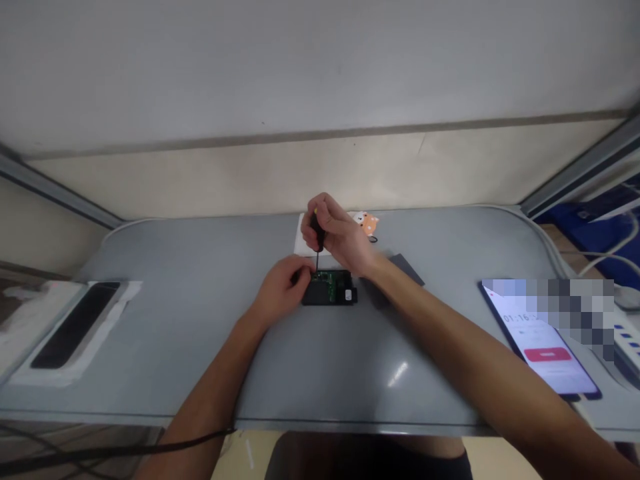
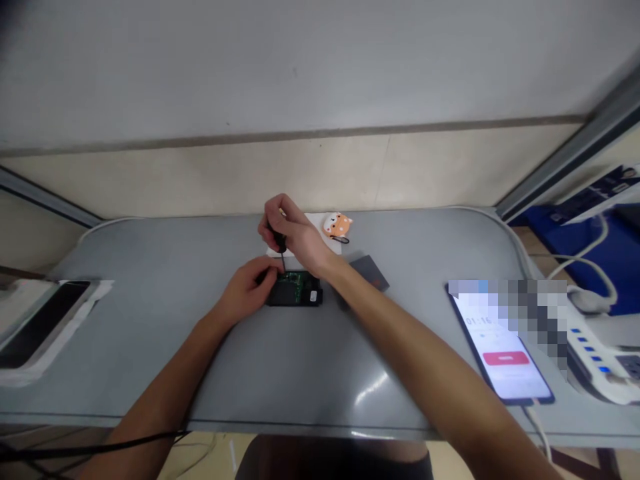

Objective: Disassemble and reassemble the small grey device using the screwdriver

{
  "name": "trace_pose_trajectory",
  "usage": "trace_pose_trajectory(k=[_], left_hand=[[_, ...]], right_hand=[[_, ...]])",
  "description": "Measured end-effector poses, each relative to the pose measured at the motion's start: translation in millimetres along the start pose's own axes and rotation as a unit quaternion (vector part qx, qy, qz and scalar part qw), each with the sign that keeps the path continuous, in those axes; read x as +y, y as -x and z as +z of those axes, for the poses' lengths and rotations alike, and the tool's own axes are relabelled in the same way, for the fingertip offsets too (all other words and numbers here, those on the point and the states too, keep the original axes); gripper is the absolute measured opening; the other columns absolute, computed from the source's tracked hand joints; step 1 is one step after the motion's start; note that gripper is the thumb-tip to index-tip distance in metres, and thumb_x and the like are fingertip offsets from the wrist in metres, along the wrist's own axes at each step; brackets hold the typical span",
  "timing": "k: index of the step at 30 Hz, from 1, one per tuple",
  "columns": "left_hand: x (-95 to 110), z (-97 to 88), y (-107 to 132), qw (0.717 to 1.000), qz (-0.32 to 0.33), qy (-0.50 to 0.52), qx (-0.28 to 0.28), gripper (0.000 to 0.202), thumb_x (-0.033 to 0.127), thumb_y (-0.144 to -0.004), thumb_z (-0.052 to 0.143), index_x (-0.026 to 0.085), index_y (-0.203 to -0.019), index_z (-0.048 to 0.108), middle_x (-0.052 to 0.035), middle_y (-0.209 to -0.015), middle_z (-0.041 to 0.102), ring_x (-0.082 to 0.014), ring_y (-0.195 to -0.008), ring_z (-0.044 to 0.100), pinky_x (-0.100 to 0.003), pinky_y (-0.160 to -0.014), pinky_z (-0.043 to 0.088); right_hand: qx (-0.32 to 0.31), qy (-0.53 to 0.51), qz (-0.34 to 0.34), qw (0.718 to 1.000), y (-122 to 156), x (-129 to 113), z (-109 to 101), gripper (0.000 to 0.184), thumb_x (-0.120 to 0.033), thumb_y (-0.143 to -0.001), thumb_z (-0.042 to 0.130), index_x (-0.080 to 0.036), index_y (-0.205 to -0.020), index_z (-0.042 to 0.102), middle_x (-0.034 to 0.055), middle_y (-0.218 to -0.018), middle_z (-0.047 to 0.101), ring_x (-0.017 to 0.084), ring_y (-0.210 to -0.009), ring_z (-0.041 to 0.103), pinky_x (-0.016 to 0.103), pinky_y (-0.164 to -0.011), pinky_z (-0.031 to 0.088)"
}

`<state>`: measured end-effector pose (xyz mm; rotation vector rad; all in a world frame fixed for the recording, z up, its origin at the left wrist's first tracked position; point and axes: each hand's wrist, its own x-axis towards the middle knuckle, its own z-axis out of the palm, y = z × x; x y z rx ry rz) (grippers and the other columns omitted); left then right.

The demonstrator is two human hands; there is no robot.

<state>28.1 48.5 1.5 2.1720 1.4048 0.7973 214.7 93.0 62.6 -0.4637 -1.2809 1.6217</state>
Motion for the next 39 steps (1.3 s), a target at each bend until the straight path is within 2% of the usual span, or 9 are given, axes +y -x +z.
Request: trace_pose_trajectory(k=[6, 9, 13, 19, 23, 27, 30, 34, 39], left_hand=[[-0.2, -1.1, 2.0, 1.000, 0.010, 0.014, -0.005, 0.020, 0.024, -0.099, 0.048, 0.023, -0.096, 0.067, -0.0016, -0.094, 0.071, -0.0189, -0.086, 0.065, -0.034, -0.082, 0.052], [1.6, -1.3, 1.2, 1.000, 0.007, 0.003, -0.005, 0.020, 0.025, -0.098, 0.048, 0.023, -0.094, 0.067, -0.0022, -0.093, 0.071, -0.0196, -0.087, 0.065, -0.035, -0.083, 0.052], [4.0, -1.5, -0.1, 1.000, -0.002, -0.002, -0.006, 0.021, 0.027, -0.099, 0.047, 0.022, -0.094, 0.067, -0.0029, -0.091, 0.070, -0.0201, -0.086, 0.064, -0.035, -0.083, 0.052], [5.4, -0.4, -1.1, 1.000, 0.007, 0.001, -0.005, 0.021, 0.025, -0.097, 0.047, 0.022, -0.090, 0.066, -0.0019, -0.086, 0.069, -0.0188, -0.082, 0.063, -0.034, -0.080, 0.051], [6.1, 0.0, -2.0, 1.000, 0.001, -0.002, -0.010, 0.022, 0.027, -0.097, 0.048, 0.021, -0.088, 0.067, -0.0018, -0.085, 0.069, -0.0187, -0.081, 0.063, -0.033, -0.079, 0.051], [5.9, -0.1, -2.8, 1.000, 0.002, -0.002, -0.011, 0.022, 0.027, -0.097, 0.048, 0.021, -0.087, 0.067, -0.0018, -0.084, 0.069, -0.0183, -0.080, 0.063, -0.031, -0.076, 0.050], [4.7, -0.6, -2.7, 1.000, 0.000, 0.003, -0.014, 0.022, 0.027, -0.097, 0.048, 0.020, -0.087, 0.067, -0.0011, -0.084, 0.069, -0.0176, -0.079, 0.062, -0.031, -0.076, 0.049], [2.8, -1.1, -2.2, 1.000, 0.007, 0.007, -0.012, 0.022, 0.027, -0.097, 0.048, 0.020, -0.089, 0.067, -0.0008, -0.085, 0.069, -0.0174, -0.080, 0.063, -0.031, -0.077, 0.049], [2.0, -1.3, -2.2, 1.000, 0.006, 0.013, -0.014, 0.021, 0.026, -0.099, 0.049, 0.021, -0.090, 0.067, -0.0008, -0.087, 0.069, -0.0177, -0.082, 0.063, -0.031, -0.079, 0.049]], right_hand=[[-0.028, -0.027, 0.001, 0.999, -4.5, 0.4, -1.0, 0.040, -0.062, -0.099, 0.053, -0.024, -0.091, 0.058, 0.0029, -0.085, 0.052, 0.016, -0.071, 0.050, 0.032, -0.067, 0.047], [-0.005, -0.052, -0.006, 0.999, -4.1, 5.1, 3.8, 0.041, -0.065, -0.101, 0.049, -0.025, -0.094, 0.055, 0.0004, -0.077, 0.049, 0.015, -0.065, 0.045, 0.031, -0.062, 0.044], [0.002, -0.045, -0.001, 0.999, -0.7, 4.0, 6.9, 0.035, -0.058, -0.098, 0.060, -0.027, -0.091, 0.045, -0.0035, -0.073, 0.048, 0.013, -0.063, 0.045, 0.028, -0.060, 0.042], [-0.072, -0.020, 0.033, 0.997, -1.6, -10.3, 0.7, 0.042, -0.063, -0.097, 0.059, -0.023, -0.088, 0.053, 0.0010, -0.088, 0.058, 0.012, -0.075, 0.058, 0.027, -0.066, 0.050], [-0.078, -0.039, 0.042, 0.995, -2.5, -4.9, 6.8, 0.049, -0.069, -0.099, 0.051, -0.022, -0.089, 0.054, -0.0016, -0.076, 0.050, 0.011, -0.066, 0.050, 0.024, -0.059, 0.044], [-0.040, -0.072, 0.027, 0.996, 0.1, 1.8, 11.8, 0.034, -0.055, -0.101, 0.061, -0.025, -0.095, 0.046, -0.0058, -0.071, 0.048, 0.009, -0.061, 0.043, 0.022, -0.056, 0.036], [-0.058, -0.064, 0.022, 0.996, 0.5, -1.2, 9.3, 0.030, -0.047, -0.102, 0.062, -0.025, -0.093, 0.044, -0.0049, -0.073, 0.054, 0.009, -0.064, 0.047, 0.022, -0.061, 0.040], [-0.081, -0.020, 0.015, 0.996, -3.8, -2.9, 6.8, 0.040, -0.060, -0.102, 0.054, -0.022, -0.091, 0.053, -0.0003, -0.079, 0.057, 0.011, -0.071, 0.053, 0.024, -0.066, 0.046], [-0.038, -0.044, 0.013, 0.998, -6.9, 7.4, 8.9, 0.048, -0.067, -0.103, 0.046, -0.022, -0.089, 0.053, -0.0030, -0.072, 0.046, 0.010, -0.062, 0.044, 0.023, -0.058, 0.038]])
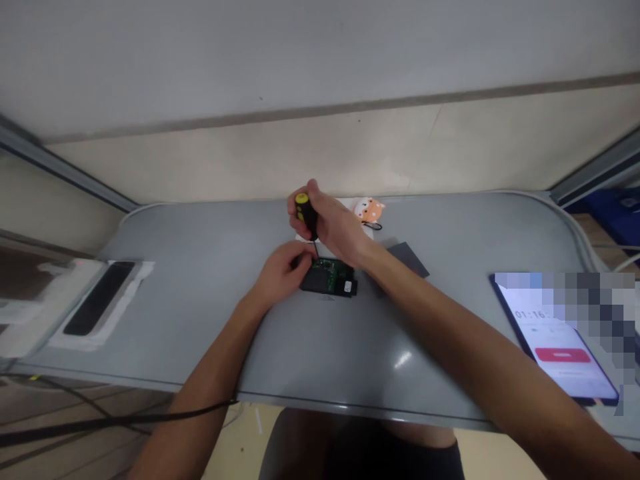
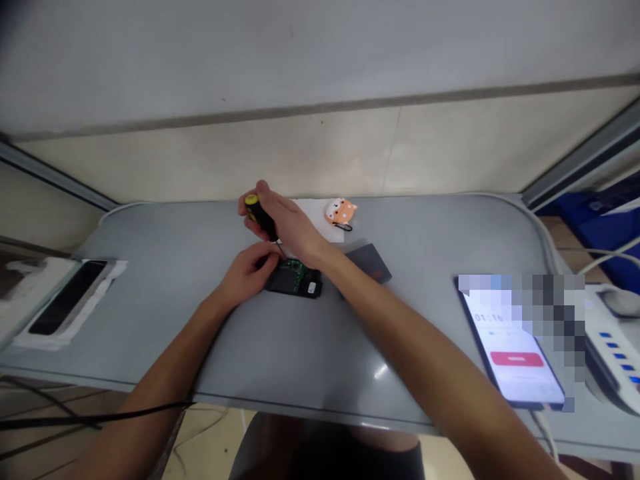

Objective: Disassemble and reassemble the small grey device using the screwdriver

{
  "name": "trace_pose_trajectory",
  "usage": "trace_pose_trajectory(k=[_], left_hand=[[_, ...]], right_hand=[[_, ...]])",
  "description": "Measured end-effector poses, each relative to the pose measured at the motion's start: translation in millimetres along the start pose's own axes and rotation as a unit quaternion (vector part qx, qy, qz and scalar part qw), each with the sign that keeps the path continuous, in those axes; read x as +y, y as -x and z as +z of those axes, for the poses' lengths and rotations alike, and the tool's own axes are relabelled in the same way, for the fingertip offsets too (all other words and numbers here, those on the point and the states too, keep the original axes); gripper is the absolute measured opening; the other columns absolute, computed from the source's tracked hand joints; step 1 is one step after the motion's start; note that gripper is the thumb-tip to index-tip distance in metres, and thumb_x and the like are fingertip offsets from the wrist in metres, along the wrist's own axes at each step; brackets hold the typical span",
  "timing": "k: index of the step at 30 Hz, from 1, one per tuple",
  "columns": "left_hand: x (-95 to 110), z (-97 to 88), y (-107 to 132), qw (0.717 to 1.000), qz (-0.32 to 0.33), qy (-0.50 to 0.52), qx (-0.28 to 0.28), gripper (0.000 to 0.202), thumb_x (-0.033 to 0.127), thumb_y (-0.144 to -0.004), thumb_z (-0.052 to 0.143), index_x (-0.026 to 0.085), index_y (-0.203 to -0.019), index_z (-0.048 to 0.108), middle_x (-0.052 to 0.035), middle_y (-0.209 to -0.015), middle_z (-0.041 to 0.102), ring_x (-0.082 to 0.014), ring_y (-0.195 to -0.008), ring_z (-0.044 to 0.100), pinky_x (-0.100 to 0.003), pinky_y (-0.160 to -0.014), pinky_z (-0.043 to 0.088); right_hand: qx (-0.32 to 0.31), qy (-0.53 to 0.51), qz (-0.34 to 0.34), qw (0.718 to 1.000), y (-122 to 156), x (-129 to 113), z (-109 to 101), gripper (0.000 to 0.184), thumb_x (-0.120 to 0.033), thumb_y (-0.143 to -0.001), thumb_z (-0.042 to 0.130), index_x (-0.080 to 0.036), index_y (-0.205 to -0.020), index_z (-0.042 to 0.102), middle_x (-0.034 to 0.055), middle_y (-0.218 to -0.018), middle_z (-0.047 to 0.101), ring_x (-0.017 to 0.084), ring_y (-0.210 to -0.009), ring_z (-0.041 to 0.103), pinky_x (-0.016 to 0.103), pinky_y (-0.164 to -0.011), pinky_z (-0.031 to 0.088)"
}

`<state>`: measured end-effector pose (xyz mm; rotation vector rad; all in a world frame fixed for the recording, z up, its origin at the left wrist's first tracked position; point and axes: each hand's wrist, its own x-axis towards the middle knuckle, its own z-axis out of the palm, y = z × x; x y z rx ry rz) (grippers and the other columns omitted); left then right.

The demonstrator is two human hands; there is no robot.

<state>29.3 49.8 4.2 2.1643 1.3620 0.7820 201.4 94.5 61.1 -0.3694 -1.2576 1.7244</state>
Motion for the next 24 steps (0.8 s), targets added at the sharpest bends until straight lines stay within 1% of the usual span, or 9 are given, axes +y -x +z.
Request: trace_pose_trajectory(k=[3, 4, 6, 8, 10, 12, 15, 20, 24], left_hand=[[-1.2, 0.6, 0.1, 1.000, 0.008, 0.004, 0.005, 0.020, 0.024, -0.098, 0.049, 0.021, -0.092, 0.069, -0.0008, -0.090, 0.070, -0.0179, -0.085, 0.064, -0.032, -0.083, 0.049], [-1.8, 0.9, 0.3, 1.000, 0.008, 0.005, 0.007, 0.020, 0.024, -0.098, 0.050, 0.021, -0.093, 0.069, -0.0008, -0.091, 0.070, -0.0179, -0.086, 0.064, -0.032, -0.083, 0.049], [-2.8, 1.6, 0.9, 1.000, 0.005, 0.006, 0.007, 0.020, 0.024, -0.098, 0.050, 0.021, -0.094, 0.069, -0.0008, -0.091, 0.070, -0.0180, -0.086, 0.064, -0.032, -0.083, 0.049], [-3.1, 2.1, 1.8, 1.000, 0.002, 0.004, 0.006, 0.020, 0.024, -0.098, 0.050, 0.021, -0.094, 0.069, -0.0009, -0.091, 0.071, -0.0180, -0.086, 0.064, -0.033, -0.083, 0.049], [-2.9, 2.4, 2.6, 1.000, 0.000, 0.007, 0.005, 0.021, 0.025, -0.098, 0.049, 0.021, -0.095, 0.070, -0.0010, -0.092, 0.071, -0.0182, -0.086, 0.065, -0.033, -0.084, 0.050], [-2.3, 2.5, 3.3, 1.000, 0.000, 0.010, 0.009, 0.022, 0.025, -0.098, 0.049, 0.021, -0.095, 0.070, -0.0014, -0.092, 0.072, -0.0188, -0.087, 0.066, -0.033, -0.085, 0.050], [-1.8, 2.4, 3.6, 1.000, 0.000, 0.009, 0.013, 0.021, 0.025, -0.098, 0.050, 0.021, -0.095, 0.070, -0.0017, -0.094, 0.073, -0.0191, -0.089, 0.066, -0.033, -0.086, 0.051], [-1.6, 2.6, 2.4, 1.000, 0.007, 0.000, 0.014, 0.021, 0.024, -0.098, 0.049, 0.021, -0.091, 0.068, -0.0013, -0.089, 0.071, -0.0183, -0.083, 0.065, -0.032, -0.080, 0.051], [-1.7, 2.8, 1.9, 1.000, 0.010, -0.003, 0.015, 0.021, 0.024, -0.097, 0.049, 0.022, -0.092, 0.068, -0.0015, -0.090, 0.071, -0.0187, -0.085, 0.065, -0.032, -0.082, 0.051]], right_hand=[[0.023, -0.032, -0.016, 0.999, 1.7, 2.0, -3.7, 0.034, -0.056, -0.102, 0.057, -0.024, -0.093, 0.048, -0.0058, -0.069, 0.044, 0.009, -0.059, 0.038, 0.022, -0.056, 0.032], [0.028, -0.038, -0.017, 0.999, 2.4, 1.1, -5.8, 0.032, -0.052, -0.101, 0.061, -0.025, -0.093, 0.046, -0.0063, -0.069, 0.044, 0.009, -0.059, 0.039, 0.022, -0.056, 0.032], [0.028, -0.040, -0.011, 0.999, 3.3, -2.6, -10.0, 0.033, -0.050, -0.100, 0.064, -0.025, -0.092, 0.044, -0.0053, -0.071, 0.049, 0.009, -0.062, 0.044, 0.022, -0.059, 0.036], [0.011, -0.030, 0.007, 0.999, 3.4, -6.5, -13.1, 0.033, -0.053, -0.100, 0.062, -0.024, -0.092, 0.048, -0.0023, -0.077, 0.054, 0.011, -0.068, 0.052, 0.023, -0.063, 0.042], [0.001, -0.024, 0.022, 0.999, 2.6, -8.0, -14.2, 0.038, -0.060, -0.101, 0.057, -0.023, -0.095, 0.053, -0.0005, -0.078, 0.055, 0.012, -0.070, 0.054, 0.025, -0.064, 0.045], [0.023, -0.034, 0.018, 0.999, 1.5, -6.4, -13.0, 0.045, -0.067, -0.101, 0.051, -0.023, -0.093, 0.055, -0.0015, -0.074, 0.048, 0.012, -0.066, 0.050, 0.025, -0.061, 0.044], [0.066, -0.059, -0.009, 0.996, 1.3, -2.1, -8.1, 0.049, -0.069, -0.101, 0.048, -0.023, -0.085, 0.053, -0.0024, -0.071, 0.039, 0.012, -0.061, 0.041, 0.024, -0.056, 0.040], [0.044, -0.070, -0.015, 0.996, 5.8, -2.3, 0.2, 0.053, -0.069, -0.103, 0.043, -0.022, -0.082, 0.054, -0.0016, -0.071, 0.036, 0.012, -0.061, 0.036, 0.025, -0.055, 0.037], [0.045, -0.061, -0.006, 0.997, 7.7, -4.5, 3.7, 0.057, -0.073, -0.101, 0.042, -0.021, -0.082, 0.055, -0.0010, -0.075, 0.039, 0.011, -0.061, 0.036, 0.026, -0.054, 0.035]])
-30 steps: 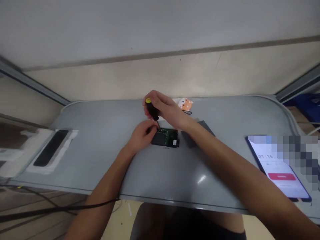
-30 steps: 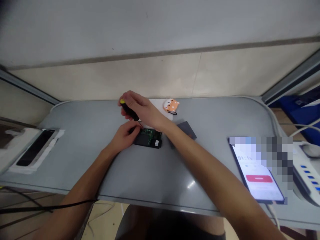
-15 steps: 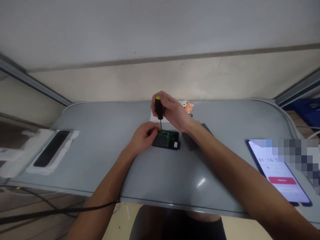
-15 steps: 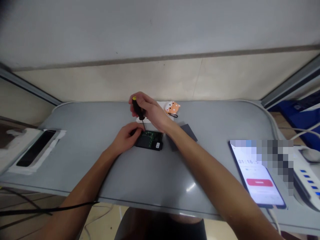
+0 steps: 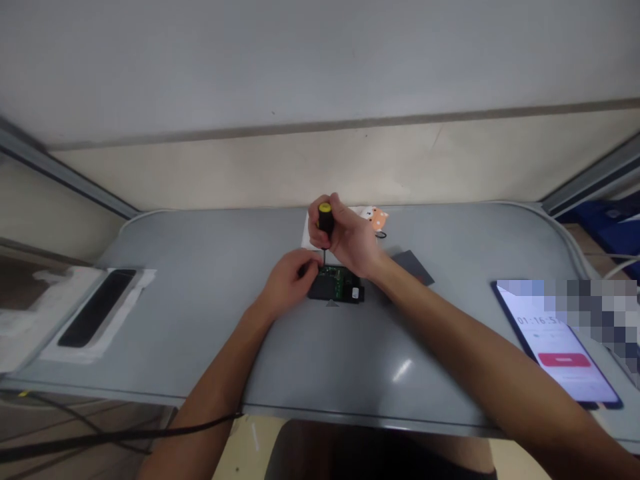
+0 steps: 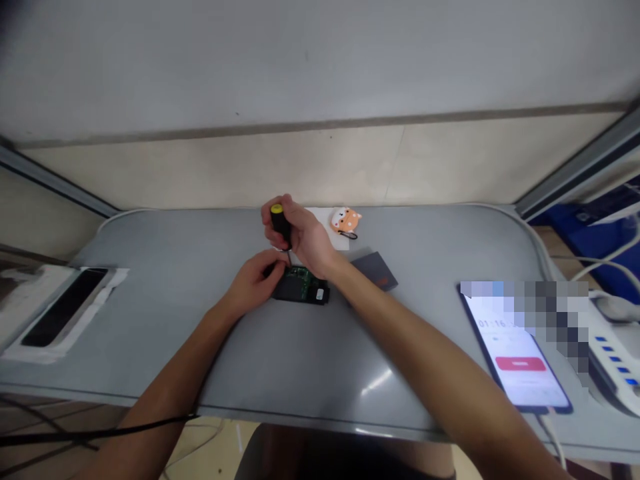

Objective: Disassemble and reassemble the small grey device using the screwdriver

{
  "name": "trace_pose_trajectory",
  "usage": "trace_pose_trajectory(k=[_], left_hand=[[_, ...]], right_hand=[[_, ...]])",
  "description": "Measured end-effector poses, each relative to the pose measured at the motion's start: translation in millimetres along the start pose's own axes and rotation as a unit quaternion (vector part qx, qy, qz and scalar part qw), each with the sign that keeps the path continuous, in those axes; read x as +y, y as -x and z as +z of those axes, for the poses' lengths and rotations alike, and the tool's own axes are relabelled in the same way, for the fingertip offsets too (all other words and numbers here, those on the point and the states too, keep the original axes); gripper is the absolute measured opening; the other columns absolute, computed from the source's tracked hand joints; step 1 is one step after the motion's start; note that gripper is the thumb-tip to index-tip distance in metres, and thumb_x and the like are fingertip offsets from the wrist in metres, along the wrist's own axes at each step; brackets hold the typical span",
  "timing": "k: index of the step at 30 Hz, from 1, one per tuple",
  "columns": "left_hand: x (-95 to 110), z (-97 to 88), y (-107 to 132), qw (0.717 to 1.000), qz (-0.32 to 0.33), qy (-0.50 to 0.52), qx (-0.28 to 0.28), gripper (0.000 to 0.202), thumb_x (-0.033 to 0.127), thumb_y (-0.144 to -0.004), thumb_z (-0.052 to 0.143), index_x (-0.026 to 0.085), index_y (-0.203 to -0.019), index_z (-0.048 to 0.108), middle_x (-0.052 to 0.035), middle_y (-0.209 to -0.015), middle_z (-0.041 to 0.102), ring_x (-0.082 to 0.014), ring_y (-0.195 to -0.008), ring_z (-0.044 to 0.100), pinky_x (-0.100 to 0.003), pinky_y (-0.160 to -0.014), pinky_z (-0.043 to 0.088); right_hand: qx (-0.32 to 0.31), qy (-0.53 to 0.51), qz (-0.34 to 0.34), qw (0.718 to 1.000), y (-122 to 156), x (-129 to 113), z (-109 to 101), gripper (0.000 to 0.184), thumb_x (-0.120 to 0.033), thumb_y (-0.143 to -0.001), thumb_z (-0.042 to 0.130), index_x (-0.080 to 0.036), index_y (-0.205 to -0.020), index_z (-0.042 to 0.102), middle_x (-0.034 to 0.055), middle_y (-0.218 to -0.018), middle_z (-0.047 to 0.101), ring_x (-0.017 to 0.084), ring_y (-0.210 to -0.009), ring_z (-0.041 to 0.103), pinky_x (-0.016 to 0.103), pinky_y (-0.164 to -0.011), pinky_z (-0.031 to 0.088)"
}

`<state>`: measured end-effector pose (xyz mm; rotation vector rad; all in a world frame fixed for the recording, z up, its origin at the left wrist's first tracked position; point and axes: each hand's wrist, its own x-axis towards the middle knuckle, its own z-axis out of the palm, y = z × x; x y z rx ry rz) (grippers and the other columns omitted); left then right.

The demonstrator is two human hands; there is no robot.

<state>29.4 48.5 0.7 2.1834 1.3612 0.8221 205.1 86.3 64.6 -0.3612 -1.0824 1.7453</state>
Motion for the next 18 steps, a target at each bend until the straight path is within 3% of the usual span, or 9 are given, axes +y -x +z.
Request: trace_pose_trajectory(k=[6, 18], left_hand=[[2.4, -0.2, 0.5, 1.000, -0.009, 0.005, -0.006, 0.022, 0.028, -0.098, 0.047, 0.022, -0.092, 0.068, -0.0027, -0.091, 0.071, -0.0198, -0.087, 0.065, -0.034, -0.085, 0.051], [1.3, -1.2, 1.3, 0.999, -0.032, 0.035, -0.007, 0.021, 0.032, -0.097, 0.052, 0.021, -0.097, 0.070, -0.0028, -0.093, 0.072, -0.0198, -0.087, 0.066, -0.034, -0.083, 0.053]], right_hand=[[0.025, 0.033, -0.005, 0.999, 1.0, 0.1, 4.9, 0.059, -0.076, -0.099, 0.040, -0.022, -0.080, 0.053, -0.0014, -0.073, 0.038, 0.012, -0.061, 0.036, 0.026, -0.055, 0.037], [0.008, 0.024, -0.006, 1.000, 3.5, -6.5, 8.5, 0.060, -0.080, -0.094, 0.048, -0.022, -0.079, 0.054, -0.0019, -0.069, 0.039, 0.012, -0.060, 0.036, 0.027, -0.054, 0.033]])
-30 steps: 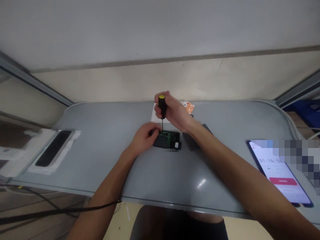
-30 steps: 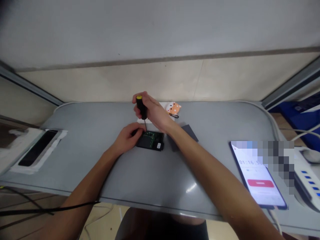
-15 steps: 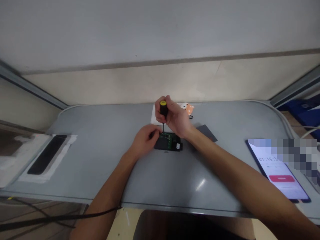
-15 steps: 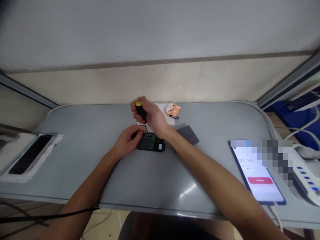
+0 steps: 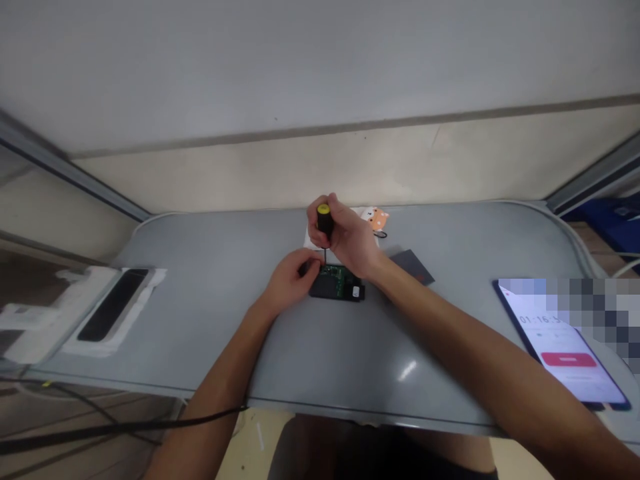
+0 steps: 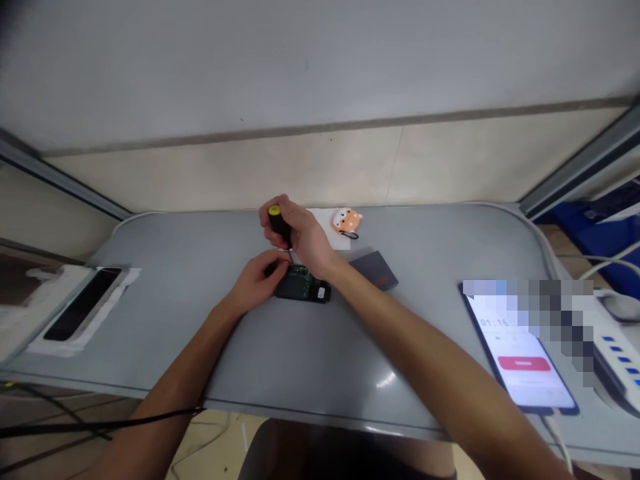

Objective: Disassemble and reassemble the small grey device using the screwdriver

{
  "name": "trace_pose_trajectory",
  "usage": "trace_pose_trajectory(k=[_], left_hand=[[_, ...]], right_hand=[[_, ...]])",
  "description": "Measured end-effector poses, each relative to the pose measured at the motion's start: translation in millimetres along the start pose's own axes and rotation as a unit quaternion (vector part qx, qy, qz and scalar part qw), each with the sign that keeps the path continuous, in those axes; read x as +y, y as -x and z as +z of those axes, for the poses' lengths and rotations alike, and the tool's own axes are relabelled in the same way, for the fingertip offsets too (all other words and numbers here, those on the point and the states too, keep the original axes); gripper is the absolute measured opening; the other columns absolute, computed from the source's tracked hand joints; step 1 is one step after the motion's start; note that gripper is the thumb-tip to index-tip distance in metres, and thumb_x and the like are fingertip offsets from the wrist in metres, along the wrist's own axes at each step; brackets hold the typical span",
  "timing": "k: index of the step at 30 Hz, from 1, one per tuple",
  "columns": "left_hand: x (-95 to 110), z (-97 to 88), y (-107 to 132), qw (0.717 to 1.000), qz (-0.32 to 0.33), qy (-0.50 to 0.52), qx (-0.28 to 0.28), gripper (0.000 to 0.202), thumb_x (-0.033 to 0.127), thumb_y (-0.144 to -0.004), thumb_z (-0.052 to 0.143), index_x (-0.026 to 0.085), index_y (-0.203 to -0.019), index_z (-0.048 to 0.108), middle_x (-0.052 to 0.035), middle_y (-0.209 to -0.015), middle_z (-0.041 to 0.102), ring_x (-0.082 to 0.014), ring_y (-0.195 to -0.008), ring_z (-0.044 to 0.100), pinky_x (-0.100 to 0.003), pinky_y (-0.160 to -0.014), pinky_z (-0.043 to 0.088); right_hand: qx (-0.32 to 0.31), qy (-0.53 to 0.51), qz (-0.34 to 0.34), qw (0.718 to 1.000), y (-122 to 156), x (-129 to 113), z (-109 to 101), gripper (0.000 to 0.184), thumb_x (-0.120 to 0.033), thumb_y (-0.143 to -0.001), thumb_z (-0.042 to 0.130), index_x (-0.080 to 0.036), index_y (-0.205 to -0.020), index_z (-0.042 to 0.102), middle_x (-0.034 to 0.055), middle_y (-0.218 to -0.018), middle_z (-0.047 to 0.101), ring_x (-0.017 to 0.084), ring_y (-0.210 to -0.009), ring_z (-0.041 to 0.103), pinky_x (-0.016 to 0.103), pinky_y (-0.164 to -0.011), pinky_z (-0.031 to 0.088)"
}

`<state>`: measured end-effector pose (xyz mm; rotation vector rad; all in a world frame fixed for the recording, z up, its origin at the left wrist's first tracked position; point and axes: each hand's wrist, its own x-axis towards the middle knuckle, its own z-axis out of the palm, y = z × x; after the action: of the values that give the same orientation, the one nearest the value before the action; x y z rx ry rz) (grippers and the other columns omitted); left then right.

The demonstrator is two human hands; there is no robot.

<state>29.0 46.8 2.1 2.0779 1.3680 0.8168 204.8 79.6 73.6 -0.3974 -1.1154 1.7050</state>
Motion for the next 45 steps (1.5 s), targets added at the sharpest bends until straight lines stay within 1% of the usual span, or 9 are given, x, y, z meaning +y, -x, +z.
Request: trace_pose_trajectory(k=[3, 5, 12, 18, 25, 30, 34, 39, 45], left_hand=[[0.0, -0.7, 1.7, 1.000, -0.002, 0.004, 0.005, 0.025, 0.033, -0.094, 0.058, 0.021, -0.112, 0.070, -0.0031, -0.096, 0.072, -0.0199, -0.086, 0.065, -0.035, -0.084, 0.053], [-0.3, -1.4, 2.7, 1.000, -0.005, -0.005, 0.007, 0.028, 0.033, -0.092, 0.060, 0.021, -0.115, 0.070, -0.0026, -0.094, 0.071, -0.0198, -0.084, 0.064, -0.035, -0.083, 0.052], [6.7, -6.1, 2.4, 1.000, -0.012, -0.013, -0.016, 0.015, 0.032, -0.093, 0.059, 0.020, -0.098, 0.067, -0.0006, -0.085, 0.066, -0.0173, -0.075, 0.057, -0.031, -0.071, 0.047], [13.6, -7.4, 0.1, 0.999, 0.000, -0.019, -0.029, 0.015, 0.031, -0.095, 0.055, 0.021, -0.094, 0.066, -0.0011, -0.088, 0.067, -0.0179, -0.079, 0.059, -0.032, -0.075, 0.047], [9.0, -5.4, 0.8, 0.999, 0.009, -0.027, -0.021, 0.015, 0.031, -0.095, 0.055, 0.021, -0.095, 0.067, -0.0018, -0.090, 0.068, -0.0194, -0.084, 0.062, -0.034, -0.079, 0.049], [7.9, -4.1, 0.4, 0.999, 0.019, -0.032, -0.020, 0.015, 0.029, -0.095, 0.054, 0.021, -0.094, 0.067, -0.0015, -0.090, 0.069, -0.0190, -0.083, 0.062, -0.034, -0.079, 0.049], [7.1, -3.7, 0.1, 0.999, 0.016, -0.033, -0.017, 0.015, 0.030, -0.094, 0.054, 0.021, -0.094, 0.067, -0.0018, -0.089, 0.069, -0.0189, -0.081, 0.062, -0.034, -0.078, 0.050], [7.8, -4.7, 0.4, 0.999, 0.010, -0.031, -0.026, 0.016, 0.029, -0.095, 0.053, 0.021, -0.095, 0.067, -0.0020, -0.090, 0.070, -0.0190, -0.083, 0.063, -0.034, -0.079, 0.050], [6.6, -4.5, 0.5, 0.999, 0.010, -0.027, -0.016, 0.013, 0.028, -0.094, 0.055, 0.022, -0.095, 0.067, -0.0012, -0.088, 0.069, -0.0189, -0.081, 0.063, -0.034, -0.078, 0.050]], right_hand=[[-0.027, -0.026, -0.001, 0.999, -0.2, 3.0, -1.1, 0.059, -0.079, -0.094, 0.049, -0.022, -0.083, 0.056, -0.0026, -0.066, 0.039, 0.012, -0.059, 0.035, 0.026, -0.051, 0.028], [-0.034, -0.042, 0.000, 0.999, -0.6, 8.3, -2.3, 0.058, -0.079, -0.094, 0.049, -0.022, -0.084, 0.056, -0.0027, -0.067, 0.040, 0.011, -0.058, 0.036, 0.025, -0.050, 0.027], [-0.005, -0.006, 0.011, 1.000, -2.8, 14.7, -3.8, 0.061, -0.082, -0.092, 0.049, -0.022, -0.083, 0.056, -0.0019, -0.069, 0.041, 0.011, -0.058, 0.035, 0.026, -0.049, 0.028], [-0.001, -0.009, -0.022, 1.000, -3.4, 12.2, -4.9, 0.059, -0.078, -0.096, 0.047, -0.021, -0.081, 0.056, -0.0016, -0.070, 0.041, 0.011, -0.060, 0.037, 0.026, -0.052, 0.031], [0.010, -0.002, 0.000, 1.000, -2.0, 10.1, -4.0, 0.060, -0.080, -0.095, 0.045, -0.022, -0.080, 0.053, -0.0018, -0.069, 0.039, 0.012, -0.059, 0.036, 0.025, -0.051, 0.032], [0.008, -0.001, -0.014, 1.000, -0.1, 10.2, -1.7, 0.059, -0.078, -0.096, 0.048, -0.022, -0.080, 0.054, -0.0016, -0.070, 0.040, 0.011, -0.059, 0.037, 0.025, -0.051, 0.032], [0.008, 0.011, 0.001, 1.000, 0.1, 9.4, -0.7, 0.059, -0.079, -0.095, 0.047, -0.022, -0.080, 0.053, -0.0020, -0.068, 0.039, 0.011, -0.058, 0.036, 0.025, -0.049, 0.031], [0.021, 0.002, -0.015, 1.000, -1.1, 9.1, -2.7, 0.060, -0.080, -0.094, 0.049, -0.022, -0.079, 0.053, -0.0009, -0.072, 0.041, 0.011, -0.060, 0.037, 0.026, -0.052, 0.034], [0.004, -0.013, -0.007, 1.000, -0.9, 14.3, -4.8, 0.062, -0.083, -0.092, 0.046, -0.022, -0.082, 0.056, -0.0007, -0.070, 0.041, 0.013, -0.060, 0.037, 0.027, -0.050, 0.030]])
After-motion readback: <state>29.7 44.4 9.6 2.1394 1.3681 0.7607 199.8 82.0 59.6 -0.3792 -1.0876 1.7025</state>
